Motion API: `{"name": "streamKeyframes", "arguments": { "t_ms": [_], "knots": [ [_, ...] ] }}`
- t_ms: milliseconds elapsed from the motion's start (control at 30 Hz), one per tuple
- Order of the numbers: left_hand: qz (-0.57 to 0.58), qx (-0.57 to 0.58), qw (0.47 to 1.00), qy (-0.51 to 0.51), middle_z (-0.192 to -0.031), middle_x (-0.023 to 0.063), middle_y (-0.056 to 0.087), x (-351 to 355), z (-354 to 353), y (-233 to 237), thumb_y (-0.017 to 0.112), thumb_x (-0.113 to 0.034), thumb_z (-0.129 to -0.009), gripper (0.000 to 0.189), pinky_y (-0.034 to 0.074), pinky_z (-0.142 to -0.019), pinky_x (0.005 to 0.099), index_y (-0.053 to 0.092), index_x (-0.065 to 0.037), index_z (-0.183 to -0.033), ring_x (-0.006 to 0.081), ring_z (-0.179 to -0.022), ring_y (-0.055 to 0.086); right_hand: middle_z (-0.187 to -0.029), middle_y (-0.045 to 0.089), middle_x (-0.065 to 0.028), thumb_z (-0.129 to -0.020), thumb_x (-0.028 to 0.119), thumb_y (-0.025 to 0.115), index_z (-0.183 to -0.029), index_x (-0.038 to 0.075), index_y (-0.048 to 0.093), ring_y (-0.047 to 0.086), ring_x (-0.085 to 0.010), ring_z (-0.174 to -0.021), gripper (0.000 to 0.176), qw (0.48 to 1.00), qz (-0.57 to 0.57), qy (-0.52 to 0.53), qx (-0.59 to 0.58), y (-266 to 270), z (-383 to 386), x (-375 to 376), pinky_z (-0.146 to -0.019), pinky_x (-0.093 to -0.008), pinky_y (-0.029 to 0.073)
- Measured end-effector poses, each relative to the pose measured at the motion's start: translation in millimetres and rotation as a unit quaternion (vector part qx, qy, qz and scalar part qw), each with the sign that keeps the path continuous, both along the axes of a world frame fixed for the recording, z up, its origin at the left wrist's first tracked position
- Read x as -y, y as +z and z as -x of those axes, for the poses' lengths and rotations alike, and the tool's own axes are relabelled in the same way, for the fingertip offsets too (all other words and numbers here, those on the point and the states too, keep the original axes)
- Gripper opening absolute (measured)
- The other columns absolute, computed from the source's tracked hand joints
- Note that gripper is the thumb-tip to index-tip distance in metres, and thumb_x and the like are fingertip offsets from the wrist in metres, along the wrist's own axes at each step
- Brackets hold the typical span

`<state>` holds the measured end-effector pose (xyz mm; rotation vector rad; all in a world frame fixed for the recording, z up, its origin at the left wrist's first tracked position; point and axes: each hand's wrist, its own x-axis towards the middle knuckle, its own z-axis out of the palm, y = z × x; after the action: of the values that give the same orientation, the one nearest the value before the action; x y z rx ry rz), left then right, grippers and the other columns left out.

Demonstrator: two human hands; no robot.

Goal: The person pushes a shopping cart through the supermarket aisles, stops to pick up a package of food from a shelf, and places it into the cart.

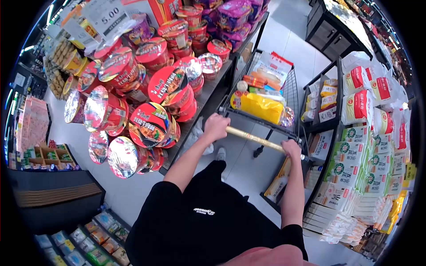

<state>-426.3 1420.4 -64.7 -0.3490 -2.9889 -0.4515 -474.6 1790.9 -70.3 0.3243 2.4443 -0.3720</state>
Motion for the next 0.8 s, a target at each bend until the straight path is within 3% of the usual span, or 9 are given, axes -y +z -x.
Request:
{"name": "streamKeyframes", "arguments": {
  "t_ms": [200, 333, 467, 533, 667, 700, 733, 800],
  "knots": [
    [-0.025, -0.033, 0.999, -0.002, -0.072, 0.0037, 0.064, -8, 47, 0, 0.069, -0.006, -0.062, 0.015, 0.047, -0.078, 0.0359, 0.063, -0.016, -0.072, 0.0236, -0.077, 0.063, -0.073, 0.07, -0.0156, -0.087, 0.04, 0.052, -0.094, -0.001, 0.072, 0.069, -0.0253, -0.059, 0.046, 0.998, 0.053, -0.002, 0.024, -50, 52, -32, -0.063, -0.0354, 0.055],
    [-0.037, 0.002, 0.999, -0.009, -0.076, 0.0033, 0.066, -14, 88, -4, 0.069, -0.004, -0.064, 0.016, 0.045, -0.083, 0.0349, 0.064, -0.015, -0.075, 0.0219, -0.08, 0.063, -0.072, 0.069, -0.0137, -0.088, 0.038, 0.052, -0.096, 0.0, 0.072, 0.067, -0.0232, -0.055, 0.044, 0.994, 0.098, 0.0, 0.057, -41, 82, -36, -0.059, -0.0341, 0.054],
    [-0.027, -0.011, 1.0, -0.008, -0.08, 0.0025, 0.067, -28, 109, -9, 0.068, -0.001, -0.066, 0.02, 0.042, -0.088, 0.0355, 0.066, -0.012, -0.083, 0.0211, -0.086, 0.063, -0.072, 0.07, -0.0124, -0.087, 0.036, 0.051, -0.095, 0.004, 0.073, 0.066, -0.0226, -0.053, 0.04, 0.998, 0.065, -0.026, -0.001, -33, 94, -40, -0.06, -0.0344, 0.054],
    [-0.031, -0.012, 0.999, 0.002, -0.081, 0.0022, 0.068, -38, 120, -7, 0.068, -0.001, -0.066, 0.019, 0.043, -0.088, 0.0347, 0.066, -0.013, -0.082, 0.0204, -0.086, 0.064, -0.07, 0.067, -0.0114, -0.086, 0.034, 0.054, -0.093, 0.005, 0.071, 0.063, -0.0216, -0.05, 0.034, 0.997, 0.04, -0.046, -0.057, -26, 99, -41, -0.045, -0.0345, 0.05],
    [-0.027, 0.032, 0.999, -0.034, -0.081, 0.0019, 0.068, -48, 143, -2, 0.067, -0.002, -0.066, 0.017, 0.043, -0.087, 0.0341, 0.065, -0.013, -0.079, 0.0194, -0.086, 0.065, -0.071, 0.068, -0.0123, -0.085, 0.034, 0.055, -0.093, 0.006, 0.07, 0.063, -0.0228, -0.048, 0.033, 0.997, 0.009, -0.052, -0.058, -18, 119, -48, -0.056, -0.0373, 0.053],
    [-0.028, 0.031, 0.998, -0.038, -0.08, 0.0018, 0.068, -51, 148, -3, 0.066, -0.003, -0.066, 0.016, 0.043, -0.087, 0.034, 0.065, -0.013, -0.078, 0.0191, -0.085, 0.065, -0.079, 0.071, -0.0139, -0.085, 0.034, 0.055, -0.094, 0.007, 0.07, 0.069, -0.0279, -0.062, 0.032, 0.996, -0.003, -0.069, -0.051, -12, 123, -47, -0.068, -0.0402, 0.055],
    [-0.028, 0.031, 0.998, -0.043, -0.08, 0.0016, 0.068, -54, 155, -4, 0.066, -0.003, -0.066, 0.016, 0.044, -0.087, 0.0339, 0.065, -0.013, -0.077, 0.0187, -0.085, 0.065, -0.079, 0.071, -0.0139, -0.085, 0.034, 0.055, -0.094, 0.007, 0.07, 0.069, -0.0279, -0.062, 0.032, 0.996, -0.003, -0.077, -0.051, -18, 127, -51, -0.068, -0.0402, 0.055],
    [-0.034, 0.023, 0.998, -0.056, -0.079, 0.0023, 0.068, -60, 168, -5, 0.066, -0.004, -0.065, 0.015, 0.044, -0.086, 0.0344, 0.064, -0.014, -0.076, 0.0196, -0.085, 0.065, -0.09, 0.072, -0.0154, -0.086, 0.034, 0.055, -0.096, 0.009, 0.07, 0.07, -0.0329, -0.084, 0.032, 0.976, -0.066, -0.056, -0.198, -33, 134, -62, -0.079, -0.043, 0.054]
  ]
}}
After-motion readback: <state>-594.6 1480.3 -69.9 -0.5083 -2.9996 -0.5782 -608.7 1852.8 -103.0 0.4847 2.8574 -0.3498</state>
